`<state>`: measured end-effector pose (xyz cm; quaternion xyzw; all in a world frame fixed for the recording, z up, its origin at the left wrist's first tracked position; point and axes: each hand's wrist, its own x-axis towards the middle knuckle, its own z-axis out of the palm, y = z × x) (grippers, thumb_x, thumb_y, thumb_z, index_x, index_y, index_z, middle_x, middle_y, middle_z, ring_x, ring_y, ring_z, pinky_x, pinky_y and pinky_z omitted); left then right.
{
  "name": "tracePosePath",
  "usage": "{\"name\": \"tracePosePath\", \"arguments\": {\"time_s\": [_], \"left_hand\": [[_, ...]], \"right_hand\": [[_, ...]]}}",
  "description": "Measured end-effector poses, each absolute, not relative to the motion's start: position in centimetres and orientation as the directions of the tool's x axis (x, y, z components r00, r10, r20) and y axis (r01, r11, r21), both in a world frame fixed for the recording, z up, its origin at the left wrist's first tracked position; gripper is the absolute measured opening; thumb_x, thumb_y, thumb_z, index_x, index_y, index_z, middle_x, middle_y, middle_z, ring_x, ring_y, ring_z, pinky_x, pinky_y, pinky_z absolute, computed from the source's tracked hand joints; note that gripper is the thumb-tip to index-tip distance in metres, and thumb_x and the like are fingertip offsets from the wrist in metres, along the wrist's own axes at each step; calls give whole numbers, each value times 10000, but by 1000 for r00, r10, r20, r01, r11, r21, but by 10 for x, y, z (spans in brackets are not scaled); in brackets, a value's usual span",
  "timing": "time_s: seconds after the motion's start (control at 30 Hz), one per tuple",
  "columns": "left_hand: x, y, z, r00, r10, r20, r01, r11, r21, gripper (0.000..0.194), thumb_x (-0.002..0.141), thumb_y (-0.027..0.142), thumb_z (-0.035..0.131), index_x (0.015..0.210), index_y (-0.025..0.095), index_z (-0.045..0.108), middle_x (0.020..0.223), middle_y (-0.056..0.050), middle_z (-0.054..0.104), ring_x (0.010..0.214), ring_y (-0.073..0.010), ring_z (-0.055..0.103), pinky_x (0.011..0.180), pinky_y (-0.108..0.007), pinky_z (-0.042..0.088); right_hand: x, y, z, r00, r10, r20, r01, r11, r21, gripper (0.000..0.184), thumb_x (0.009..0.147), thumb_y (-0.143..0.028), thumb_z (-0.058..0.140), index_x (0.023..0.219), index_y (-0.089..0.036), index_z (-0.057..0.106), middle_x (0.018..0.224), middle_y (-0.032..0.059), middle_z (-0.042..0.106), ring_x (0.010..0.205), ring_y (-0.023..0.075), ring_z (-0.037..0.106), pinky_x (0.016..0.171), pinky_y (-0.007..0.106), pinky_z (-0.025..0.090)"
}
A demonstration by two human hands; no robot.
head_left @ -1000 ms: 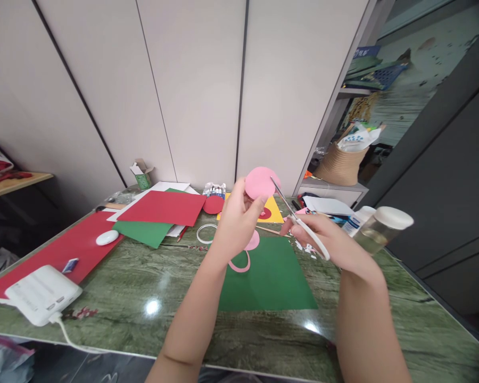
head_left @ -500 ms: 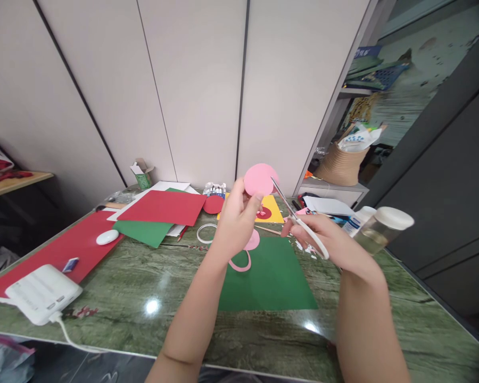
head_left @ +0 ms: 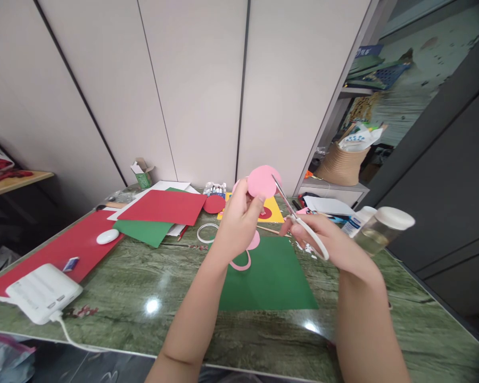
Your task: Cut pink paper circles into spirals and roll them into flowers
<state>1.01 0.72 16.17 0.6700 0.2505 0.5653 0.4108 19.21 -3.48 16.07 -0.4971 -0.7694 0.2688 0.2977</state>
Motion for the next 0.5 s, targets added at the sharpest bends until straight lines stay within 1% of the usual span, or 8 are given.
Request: {"name": "tracePosePath", "arguments": {"time_s": [0.23, 0.37, 0.5], "left_hand": [[11, 7, 163, 197, 819, 540, -153, -518, 842, 99, 883, 259, 462, 937, 190, 509, 784, -4, 476, 674, -95, 474, 632, -230, 411], [10, 7, 164, 187, 820, 541, -168, -516, 840, 99, 877, 248, 463, 939, 187, 509, 758, -3, 494, 668, -99, 477, 627, -229, 417], [9, 8, 164, 175, 821, 543, -170, -518, 838, 132, 880, 249, 455, 980, 188, 517, 781, -9, 502, 671, -100, 469, 626, -235, 408]], "right_hand": [[195, -35, 161, -325, 926, 189, 615, 359, -702, 472, 891, -561, 363, 808, -160, 597, 595, -21, 450, 559, 120, 408, 515, 265, 284], [195, -36, 161, -338, 922, 187, 608, 365, -704, 474, 900, -552, 352, 822, -155, 600, 604, -18, 451, 564, 120, 414, 515, 264, 284], [196, -37, 161, -341, 922, 185, 621, 369, -692, 476, 902, -550, 349, 822, -155, 601, 606, -17, 451, 573, 123, 418, 518, 264, 284]]}}
